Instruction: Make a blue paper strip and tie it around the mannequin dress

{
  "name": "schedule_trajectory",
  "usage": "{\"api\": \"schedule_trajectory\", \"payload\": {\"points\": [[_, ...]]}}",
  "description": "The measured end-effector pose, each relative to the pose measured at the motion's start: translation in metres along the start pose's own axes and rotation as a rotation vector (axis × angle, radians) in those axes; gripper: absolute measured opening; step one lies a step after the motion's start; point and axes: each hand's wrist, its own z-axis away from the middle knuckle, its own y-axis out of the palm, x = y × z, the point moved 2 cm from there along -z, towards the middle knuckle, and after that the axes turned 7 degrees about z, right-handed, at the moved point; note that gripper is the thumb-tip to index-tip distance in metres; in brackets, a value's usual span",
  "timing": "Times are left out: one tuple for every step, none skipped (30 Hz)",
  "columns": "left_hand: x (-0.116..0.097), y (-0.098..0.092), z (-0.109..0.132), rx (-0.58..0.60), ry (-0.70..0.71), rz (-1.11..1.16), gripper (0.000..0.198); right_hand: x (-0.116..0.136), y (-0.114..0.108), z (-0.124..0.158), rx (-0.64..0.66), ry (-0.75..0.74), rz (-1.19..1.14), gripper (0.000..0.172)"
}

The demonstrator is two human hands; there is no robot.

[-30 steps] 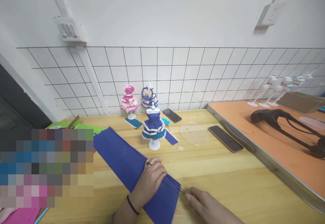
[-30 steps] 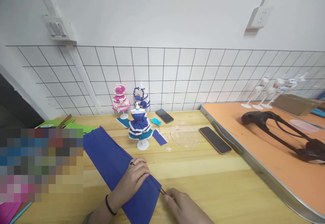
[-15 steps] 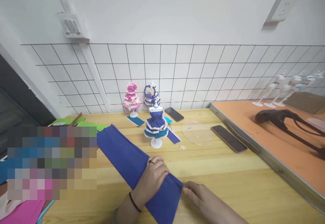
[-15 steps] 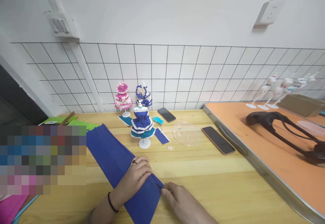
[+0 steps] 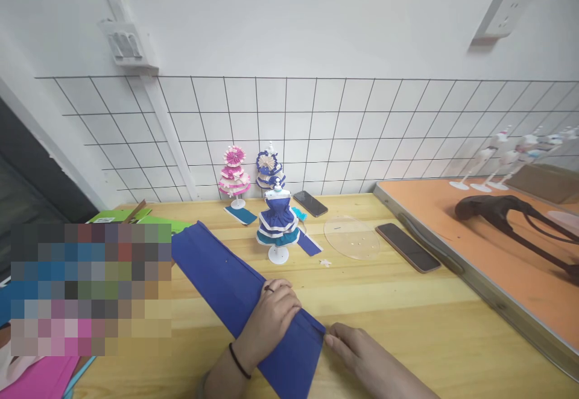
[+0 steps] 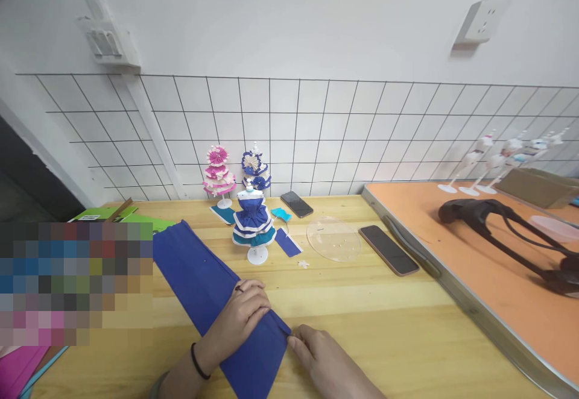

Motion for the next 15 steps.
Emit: {"api": "schedule_trajectory", "payload": {"points": [[-0.0002,-0.0001,0.0,0.001,0.001,-0.002,0.013,-0.0001,0.0001,-0.0003,-0.002,-0.003,0.0,0.034],[-0.0003,-0.0001,0.0001,0.002,0.002,-0.004,0.013,-0.0002,0.0004,-0.0007,-0.003,-0.006,-0.004,0.034],[-0.0004,-0.0002,0.0001,0.001,0.004,-0.006,0.013,-0.0004,0.0007,-0.0012,-0.004,-0.011,-0.008,0.034],[-0.0003,-0.0002,0.0001,0.001,0.005,-0.008,0.013,-0.0007,0.001,-0.0016,-0.007,-0.016,-0.011,0.034],[-0.0002,-0.0002,0.0001,0.001,0.005,-0.009,0.013,-0.0009,0.0013,-0.002,-0.009,-0.019,-0.014,0.034],[0.0001,0.0,0.0001,0.0,0.006,-0.008,0.013,-0.0012,0.0017,-0.0023,-0.009,-0.021,-0.014,0.034],[0.0005,0.0002,0.0001,-0.001,0.007,-0.007,0.013,-0.0013,0.0019,-0.0026,-0.011,-0.02,-0.013,0.034],[0.0009,0.0005,0.0,-0.001,0.008,-0.005,0.013,-0.0013,0.0019,-0.0028,-0.013,-0.018,-0.015,0.035],[0.0014,0.0008,0.0,-0.001,0.01,-0.002,0.014,-0.0012,0.0019,-0.0031,-0.012,-0.014,-0.019,0.035],[0.0019,0.0011,0.0,-0.001,0.01,0.001,0.014,-0.0011,0.0019,-0.0033,-0.009,-0.008,-0.025,0.034],[0.0023,0.0014,0.0001,-0.002,0.01,0.003,0.014,-0.001,0.0019,-0.0036,-0.003,-0.002,-0.031,0.034],[0.0026,0.0017,0.0001,-0.003,0.009,0.005,0.014,-0.001,0.0018,-0.0039,0.001,0.003,-0.038,0.034],[0.0028,0.0018,0.0002,-0.004,0.008,0.006,0.014,-0.0013,0.0019,-0.0043,0.003,0.006,-0.042,0.034],[0.0028,0.0019,0.0004,-0.005,0.007,0.006,0.013,-0.0018,0.0021,-0.0048,0.004,0.007,-0.044,0.035],[0.0028,0.002,0.0005,-0.004,0.007,0.006,0.013,-0.0023,0.0022,-0.0053,-0.001,0.005,-0.042,0.035]]}}
